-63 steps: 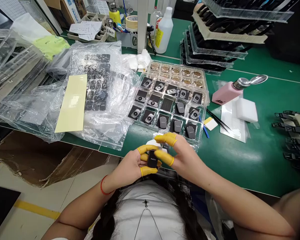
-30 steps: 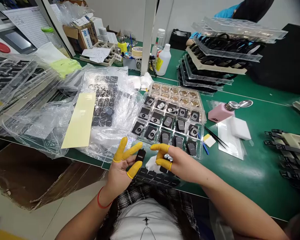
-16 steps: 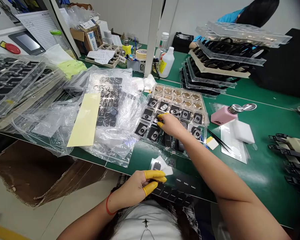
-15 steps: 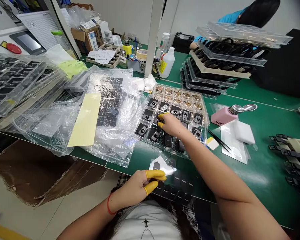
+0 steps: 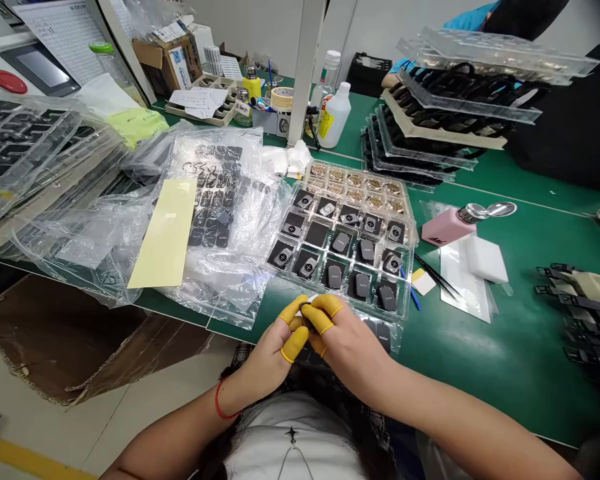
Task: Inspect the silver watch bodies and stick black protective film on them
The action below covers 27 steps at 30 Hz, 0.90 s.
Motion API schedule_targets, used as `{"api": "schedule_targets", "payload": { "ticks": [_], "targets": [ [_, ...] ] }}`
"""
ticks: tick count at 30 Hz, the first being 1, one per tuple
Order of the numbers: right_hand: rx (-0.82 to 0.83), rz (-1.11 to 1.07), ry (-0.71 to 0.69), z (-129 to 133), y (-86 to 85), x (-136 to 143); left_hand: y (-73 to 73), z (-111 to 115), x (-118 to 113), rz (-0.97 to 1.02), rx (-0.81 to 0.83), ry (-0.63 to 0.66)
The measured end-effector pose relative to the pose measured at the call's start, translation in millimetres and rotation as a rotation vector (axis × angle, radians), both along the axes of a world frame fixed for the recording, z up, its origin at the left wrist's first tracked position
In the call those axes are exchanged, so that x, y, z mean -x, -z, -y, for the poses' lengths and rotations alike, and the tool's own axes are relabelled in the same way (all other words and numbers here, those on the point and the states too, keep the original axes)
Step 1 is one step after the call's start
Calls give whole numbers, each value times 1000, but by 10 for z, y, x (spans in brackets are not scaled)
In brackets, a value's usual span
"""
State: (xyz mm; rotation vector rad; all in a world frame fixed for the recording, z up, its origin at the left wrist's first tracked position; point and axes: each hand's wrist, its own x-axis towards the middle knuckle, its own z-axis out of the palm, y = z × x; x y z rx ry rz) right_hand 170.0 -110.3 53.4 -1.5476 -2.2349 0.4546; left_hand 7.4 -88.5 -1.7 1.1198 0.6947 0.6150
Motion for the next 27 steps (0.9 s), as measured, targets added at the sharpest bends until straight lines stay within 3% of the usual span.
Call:
{"api": "schedule_targets", "payload": {
  "ticks": [2, 5, 9, 16, 21, 27],
  "targets": [
    [99, -144, -37, 87, 27, -35, -17, 12, -8, -30, -8, -1],
    [215, -372, 66, 79, 32, -173, -37, 45, -23, -20, 36, 60],
    [384, -429, 143, 76, 24, -268, -86, 112, -50, 40, 94, 179],
    [52, -258, 46, 307, 97, -213, -131, 170, -137, 22, 69, 207],
    [164, -362, -14, 413, 79, -245, -92, 155, -143, 30, 152, 155],
    [153, -391, -94, 401, 49, -244, -142, 156, -123, -35, 108, 250]
  ]
}}
